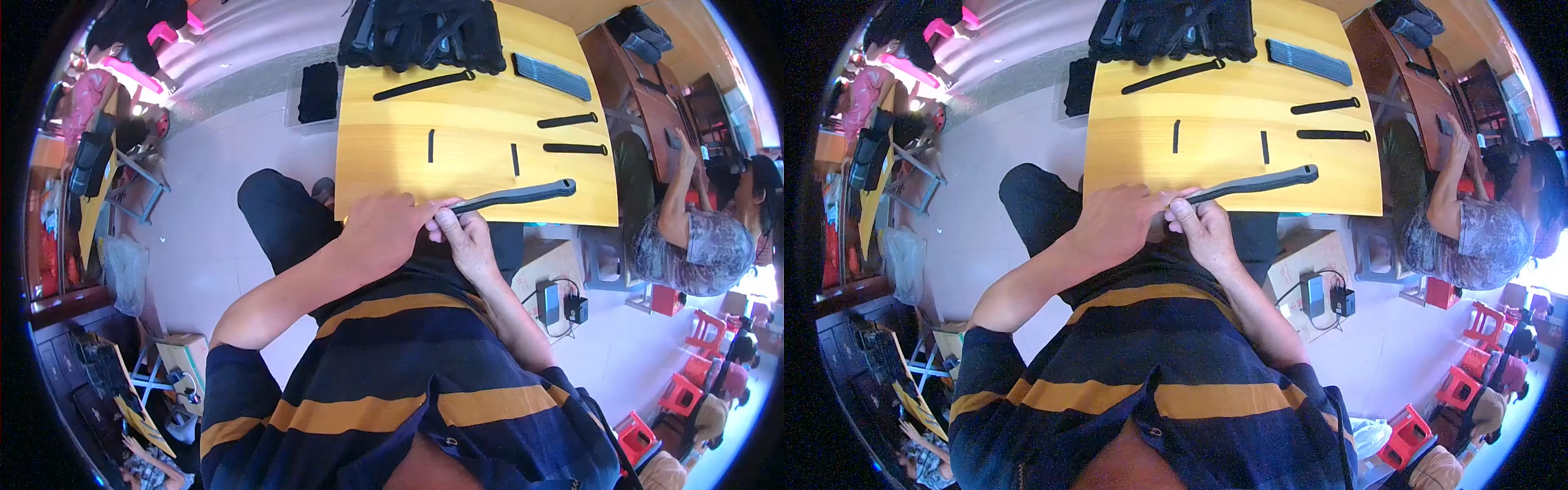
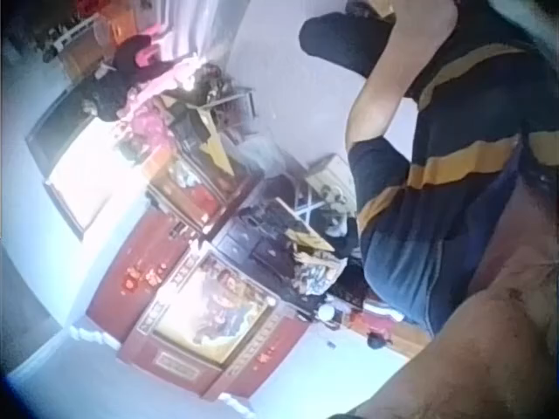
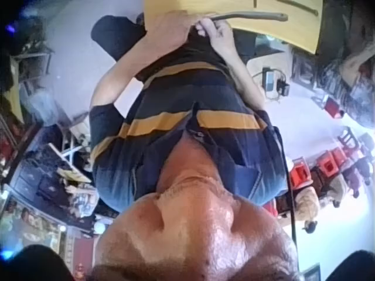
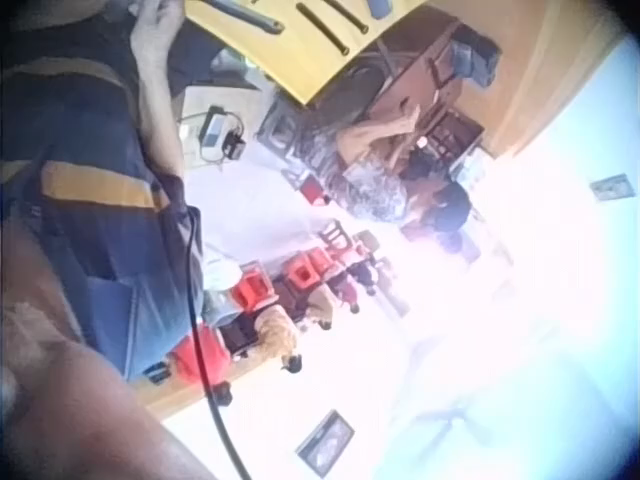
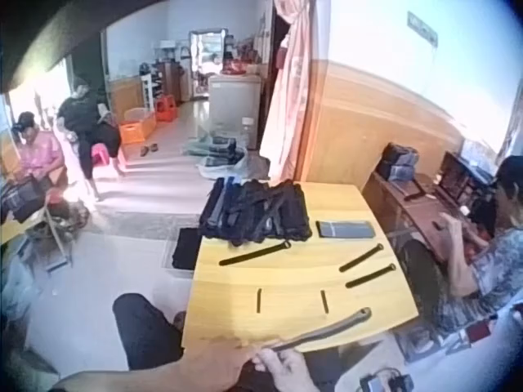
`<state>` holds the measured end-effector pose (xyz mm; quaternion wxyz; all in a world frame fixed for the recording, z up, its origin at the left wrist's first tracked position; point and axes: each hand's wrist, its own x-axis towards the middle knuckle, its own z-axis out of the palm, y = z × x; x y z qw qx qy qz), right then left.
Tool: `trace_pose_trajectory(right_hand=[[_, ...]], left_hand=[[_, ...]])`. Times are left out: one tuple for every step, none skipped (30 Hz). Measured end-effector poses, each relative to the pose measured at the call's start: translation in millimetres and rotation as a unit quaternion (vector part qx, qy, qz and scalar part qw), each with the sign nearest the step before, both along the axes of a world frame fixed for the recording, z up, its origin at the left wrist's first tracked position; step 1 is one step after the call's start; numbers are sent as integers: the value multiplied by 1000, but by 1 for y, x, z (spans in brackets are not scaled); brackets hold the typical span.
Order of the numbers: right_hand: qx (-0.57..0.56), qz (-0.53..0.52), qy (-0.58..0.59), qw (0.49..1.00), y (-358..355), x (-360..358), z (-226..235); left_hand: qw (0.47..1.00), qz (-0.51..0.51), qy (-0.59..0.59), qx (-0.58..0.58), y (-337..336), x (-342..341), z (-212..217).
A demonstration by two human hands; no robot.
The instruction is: Assembling plastic buckles and mounting components onto textile straps.
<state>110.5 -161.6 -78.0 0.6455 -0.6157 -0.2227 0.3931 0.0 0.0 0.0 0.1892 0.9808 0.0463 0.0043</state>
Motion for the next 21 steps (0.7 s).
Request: trace_pose_trajectory(right_hand=[[-6,-2,-3,1000,0,-2,1],[-12,-4,-6,1000,0,-5,3],[-14,-6,-8,1000,-1,-1,4],[-4,-5,-13,1000,-1,3,4],[5,-5,-18,1000,-2,6,5],[6,-5,-16,1000,-2,5,7],[-16,6,-42,999,-1,3,9],[-37,19,-67,997,0,2,10],[-36,20,-66,997,0,1,10],[-23,16,-61,998,0,-1,9],[-10,13,-56,998,0,-2,9],[-10,15,-54,998,0,-2,9],[-14,25,-81,996,-1,-1,9],[-18,34,-108,993,-2,0,10],[-19,35,-106,994,-2,2,11],[-32,67,-135,988,-3,5,12],[-44,98,-162,981,-3,9,12],[-45,100,-160,981,-3,11,12],[-26,129,-179,975,-3,13,12],[-7,157,-198,967,-3,16,12],[-8,158,-195,968,-3,19,12]], left_hand=[[1000,0,-22,-15,0,-2,-2],[999,1,-44,-30,0,-3,-2],[999,-2,-45,-31,-3,0,0],[998,4,-53,-36,-7,3,6],[997,10,-60,-40,-10,6,8],[997,10,-58,-39,-10,5,7],[997,9,-70,-36,-9,5,5],[996,8,-81,-33,-8,4,3],[996,9,-80,-33,-7,4,2],[994,7,-101,-43,-7,4,1],[991,4,-121,-52,-7,3,0],[991,6,-120,-53,-7,2,2],[994,6,-101,-52,-6,1,5],[995,6,-81,-51,-5,0,7],[995,7,-80,-53,-4,-1,5],[997,-5,-68,-27,-2,-1,1],[998,-17,-57,-1,1,-2,-2],[998,-16,-54,-2,4,-2,-1],[999,-36,-36,10,7,-2,1],[998,-57,-17,22,10,-2,2],[998,-57,-15,20,13,-2,4]])
